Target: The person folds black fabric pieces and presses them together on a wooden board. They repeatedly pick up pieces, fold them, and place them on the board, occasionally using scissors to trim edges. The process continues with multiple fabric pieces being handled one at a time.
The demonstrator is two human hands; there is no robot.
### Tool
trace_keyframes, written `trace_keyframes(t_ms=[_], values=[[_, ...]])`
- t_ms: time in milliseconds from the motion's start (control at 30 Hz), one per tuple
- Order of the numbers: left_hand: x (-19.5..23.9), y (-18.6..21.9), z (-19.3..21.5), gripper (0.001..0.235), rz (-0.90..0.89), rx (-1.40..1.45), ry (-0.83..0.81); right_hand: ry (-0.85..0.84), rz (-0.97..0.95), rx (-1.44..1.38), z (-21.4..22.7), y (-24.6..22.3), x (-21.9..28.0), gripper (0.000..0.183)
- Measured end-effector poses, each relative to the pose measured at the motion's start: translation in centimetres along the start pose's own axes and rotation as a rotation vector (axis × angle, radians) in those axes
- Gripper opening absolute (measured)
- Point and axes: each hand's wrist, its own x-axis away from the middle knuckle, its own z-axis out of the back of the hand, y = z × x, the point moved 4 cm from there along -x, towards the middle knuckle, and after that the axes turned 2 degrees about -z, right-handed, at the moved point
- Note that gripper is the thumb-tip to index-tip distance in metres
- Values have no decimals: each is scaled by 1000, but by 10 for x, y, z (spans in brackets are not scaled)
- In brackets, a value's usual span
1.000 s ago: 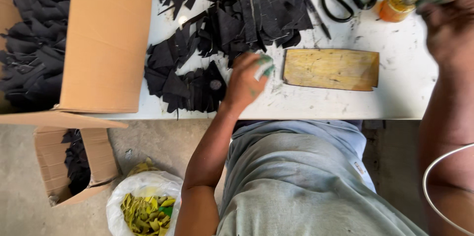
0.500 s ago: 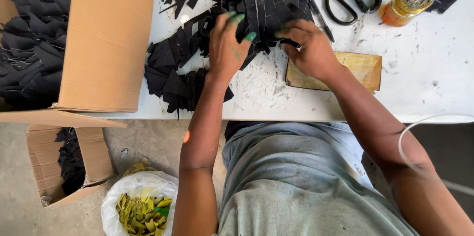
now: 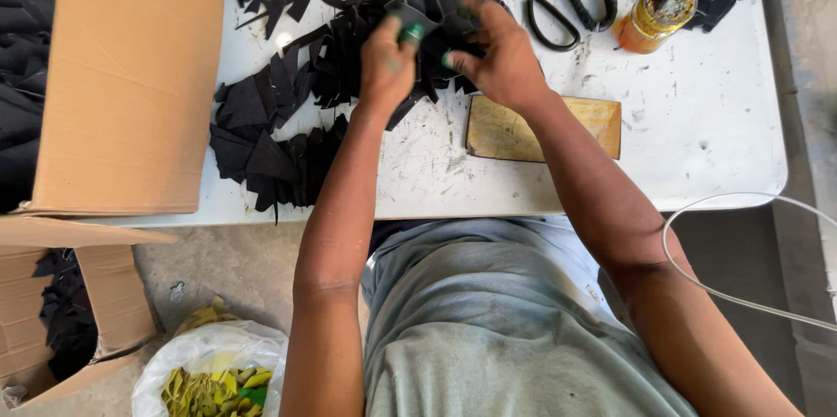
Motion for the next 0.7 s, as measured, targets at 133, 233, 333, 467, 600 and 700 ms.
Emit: trace_keyframes(t_ms=[133, 233, 333, 467, 600, 700], values=[[-9, -20, 10, 24, 30, 753, 51, -68, 83, 394, -12, -14, 3, 74], [-5, -23, 10, 26, 70, 833, 79, -120, 100, 581, -25, -24, 4, 68], [0, -13, 15, 24, 23, 795, 86, -187, 50, 786, -40, -30, 0, 62], [-11, 9, 43, 22, -16, 472, 248, -278, -32, 912, -44, -28, -9, 60], [-19, 36, 108, 15, -438, 854, 446, -240, 19, 873, -48, -28, -2, 57], [-10, 56, 143, 14, -535, 1037, 399, -213, 2, 757, -36, -23, -1, 65]])
